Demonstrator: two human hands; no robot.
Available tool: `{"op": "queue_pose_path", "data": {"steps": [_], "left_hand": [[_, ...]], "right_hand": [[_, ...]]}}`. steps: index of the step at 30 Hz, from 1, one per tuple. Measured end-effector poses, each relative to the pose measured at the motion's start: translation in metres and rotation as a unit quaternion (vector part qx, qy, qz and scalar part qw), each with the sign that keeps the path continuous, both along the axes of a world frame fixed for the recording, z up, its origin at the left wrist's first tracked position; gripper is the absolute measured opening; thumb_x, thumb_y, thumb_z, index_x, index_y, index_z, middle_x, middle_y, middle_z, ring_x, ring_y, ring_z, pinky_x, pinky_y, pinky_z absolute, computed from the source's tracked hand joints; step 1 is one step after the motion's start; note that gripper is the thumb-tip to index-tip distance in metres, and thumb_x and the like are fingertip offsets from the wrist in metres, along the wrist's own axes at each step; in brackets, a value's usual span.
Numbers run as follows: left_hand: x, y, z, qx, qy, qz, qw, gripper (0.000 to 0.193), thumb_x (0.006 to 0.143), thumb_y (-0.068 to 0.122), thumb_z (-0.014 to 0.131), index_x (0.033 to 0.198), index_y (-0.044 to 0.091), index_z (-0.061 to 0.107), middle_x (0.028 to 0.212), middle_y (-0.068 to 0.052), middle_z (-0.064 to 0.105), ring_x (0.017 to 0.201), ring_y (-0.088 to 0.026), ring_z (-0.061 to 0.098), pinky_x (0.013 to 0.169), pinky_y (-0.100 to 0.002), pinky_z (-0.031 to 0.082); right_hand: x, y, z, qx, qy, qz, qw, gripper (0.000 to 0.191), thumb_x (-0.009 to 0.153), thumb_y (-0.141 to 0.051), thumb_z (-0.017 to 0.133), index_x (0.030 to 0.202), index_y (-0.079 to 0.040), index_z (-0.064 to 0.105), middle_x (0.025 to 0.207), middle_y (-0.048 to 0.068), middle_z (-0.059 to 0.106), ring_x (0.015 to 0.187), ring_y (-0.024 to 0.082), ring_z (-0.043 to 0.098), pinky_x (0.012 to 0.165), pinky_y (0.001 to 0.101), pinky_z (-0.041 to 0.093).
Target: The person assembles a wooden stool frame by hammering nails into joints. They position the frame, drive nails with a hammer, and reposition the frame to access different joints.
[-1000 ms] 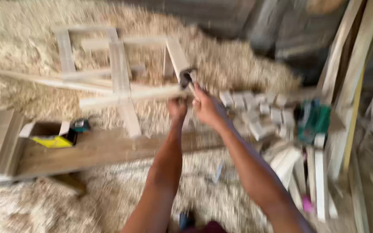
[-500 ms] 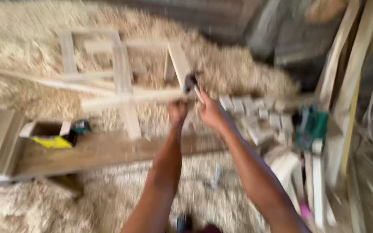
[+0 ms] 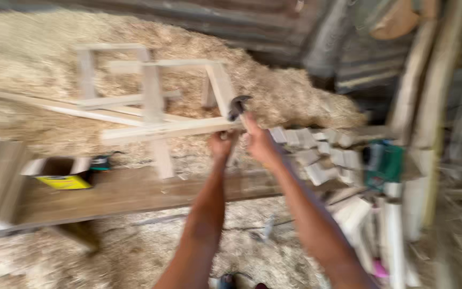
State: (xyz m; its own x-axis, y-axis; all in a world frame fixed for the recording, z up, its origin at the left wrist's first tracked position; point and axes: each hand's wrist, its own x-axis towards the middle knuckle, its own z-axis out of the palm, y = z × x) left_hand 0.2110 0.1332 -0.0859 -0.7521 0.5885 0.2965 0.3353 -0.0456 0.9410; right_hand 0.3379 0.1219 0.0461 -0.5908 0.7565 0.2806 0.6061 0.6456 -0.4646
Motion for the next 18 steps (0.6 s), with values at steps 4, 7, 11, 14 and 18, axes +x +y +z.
{"op": "queue_pose_path", "data": {"steps": [4, 7, 11, 14, 18], "left_hand": [[0.0, -0.005, -0.009, 0.032, -0.077, -0.051, 0.995, 0.039, 0.091, 0.024, 0.069, 0.121, 0.0, 0.07, 0.115, -0.019, 0.076, 0.111, -0.032, 0.074, 0.097, -0.045, 0.056], [-0.002, -0.008, -0.01, -0.04, -0.12, -0.048, 0.991, 0.036, 0.092, 0.026, 0.07, 0.121, 0.003, 0.071, 0.118, -0.018, 0.074, 0.11, -0.03, 0.072, 0.097, -0.043, 0.054], [-0.007, -0.008, 0.001, -0.059, -0.091, -0.039, 0.993, 0.036, 0.091, 0.027, 0.073, 0.117, 0.002, 0.073, 0.115, -0.019, 0.076, 0.107, -0.031, 0.073, 0.094, -0.043, 0.054], [-0.006, -0.003, 0.01, -0.016, -0.039, -0.011, 0.999, 0.038, 0.088, 0.026, 0.078, 0.113, -0.002, 0.073, 0.113, -0.022, 0.076, 0.106, -0.033, 0.072, 0.095, -0.043, 0.054], [-0.002, -0.006, 0.009, -0.016, -0.074, -0.027, 0.997, 0.037, 0.09, 0.028, 0.073, 0.115, 0.0, 0.073, 0.113, -0.02, 0.077, 0.107, -0.031, 0.074, 0.096, -0.041, 0.055]], "right_hand": [[0.013, 0.025, 0.017, 0.074, 0.139, 0.031, 0.987, 0.067, 0.106, -0.012, 0.053, 0.163, -0.023, 0.018, 0.158, 0.02, 0.049, 0.072, 0.026, 0.071, 0.051, 0.0365, 0.057], [0.023, 0.026, 0.022, 0.055, 0.238, -0.002, 0.97, 0.065, 0.111, -0.015, 0.051, 0.165, -0.024, 0.015, 0.124, 0.015, 0.065, 0.062, 0.018, 0.069, 0.049, 0.0263, 0.056], [0.018, -0.002, 0.004, 0.002, 0.046, -0.025, 0.999, 0.078, 0.101, -0.011, 0.055, 0.167, -0.02, 0.014, 0.113, 0.02, 0.07, 0.06, 0.018, 0.068, 0.052, 0.028, 0.053], [0.013, -0.006, 0.001, -0.004, -0.018, -0.043, 0.999, 0.079, 0.101, -0.014, 0.057, 0.168, -0.022, 0.017, 0.095, 0.019, 0.075, 0.059, 0.021, 0.065, 0.054, 0.0345, 0.051], [0.017, 0.009, 0.006, -0.072, 0.114, -0.024, 0.991, 0.072, 0.101, -0.015, 0.053, 0.164, -0.023, 0.018, 0.108, 0.013, 0.075, 0.053, 0.021, 0.066, 0.05, 0.0389, 0.062]]}}
